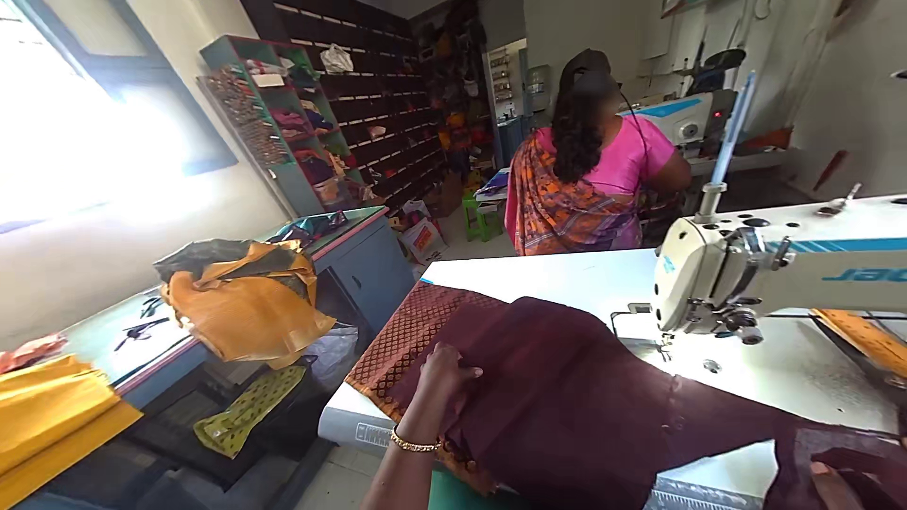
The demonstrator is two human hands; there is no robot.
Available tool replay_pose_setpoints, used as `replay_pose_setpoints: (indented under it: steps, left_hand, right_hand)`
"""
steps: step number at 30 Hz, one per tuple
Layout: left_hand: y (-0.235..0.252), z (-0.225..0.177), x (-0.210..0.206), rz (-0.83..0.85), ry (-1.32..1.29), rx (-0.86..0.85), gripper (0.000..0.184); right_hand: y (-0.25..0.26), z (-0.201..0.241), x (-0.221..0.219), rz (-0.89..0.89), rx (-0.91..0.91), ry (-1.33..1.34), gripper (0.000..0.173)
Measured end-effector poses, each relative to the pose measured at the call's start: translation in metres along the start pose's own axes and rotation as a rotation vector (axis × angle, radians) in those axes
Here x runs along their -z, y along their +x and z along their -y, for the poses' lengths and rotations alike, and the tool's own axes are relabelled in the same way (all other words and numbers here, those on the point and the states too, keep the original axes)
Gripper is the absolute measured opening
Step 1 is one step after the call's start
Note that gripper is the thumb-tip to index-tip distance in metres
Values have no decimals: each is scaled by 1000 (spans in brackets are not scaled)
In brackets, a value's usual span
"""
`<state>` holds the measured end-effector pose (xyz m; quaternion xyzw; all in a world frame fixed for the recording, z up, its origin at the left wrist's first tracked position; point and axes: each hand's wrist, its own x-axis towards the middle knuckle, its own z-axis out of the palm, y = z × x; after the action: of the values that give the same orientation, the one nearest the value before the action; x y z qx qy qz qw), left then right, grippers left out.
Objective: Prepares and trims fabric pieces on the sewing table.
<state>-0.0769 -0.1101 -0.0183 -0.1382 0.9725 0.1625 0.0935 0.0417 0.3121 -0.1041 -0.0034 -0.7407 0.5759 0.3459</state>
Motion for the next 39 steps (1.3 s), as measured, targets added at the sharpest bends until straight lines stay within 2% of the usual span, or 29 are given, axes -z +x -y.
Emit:
replay_pose_setpoints:
  steps: [2, 5, 9, 11, 14, 16, 18, 20, 23, 27, 29, 32, 35, 39]
  left_hand:
    - [-8, -6, 5, -24, -27, -25, 50]
    - [-38, -28, 19, -152, -121, -86, 39]
    - [-91, -66, 19, -241, -279, -299, 28]
    - [-114, -85, 3, -200, -295, -475, 30]
    - [-136, -110, -41, -27, -224, -717, 25]
    - [-141, -120, -73, 77, -205, -785, 20]
    - [-143, -124, -93, 105, -196, -813, 24]
    - [-146, -126, -101, 65, -192, -832, 36]
    - [-150, -129, -93, 96, -138, -807, 57]
    - [-148, -145, -67, 227, -15, -685, 72]
    - [-136, -153, -62, 282, 5, -679, 81]
    - [-109, -167, -60, 334, -15, -674, 84]
    - [-87, -180, -64, 350, 11, -677, 79]
    - [-89, -193, -77, 358, 36, -697, 76]
  right_hand:
    - [-1, -2, 1, -18, 13, 16, 76]
    - [-3, 0, 2, -53, 32, 23, 78]
    - [-3, 4, 1, -87, -7, 51, 79]
    - [-5, 2, 0, -99, -23, 76, 80]
    - [-5, -3, 0, -122, 3, 80, 81]
    - [-6, -8, 2, -133, 23, 38, 82]
    - [-6, -8, 3, -134, 5, 23, 82]
    - [-6, -6, 3, -124, -5, 26, 83]
    - [-6, -4, 3, -117, 0, 31, 82]
    - [-5, -6, 3, -114, 6, 20, 82]
    - [-5, -8, 2, -114, 24, 33, 81]
    - [-4, -4, 2, -114, 29, 47, 79]
    - [-5, -3, 2, -123, 26, 41, 80]
    - [-5, 0, 2, -145, 12, 32, 81]
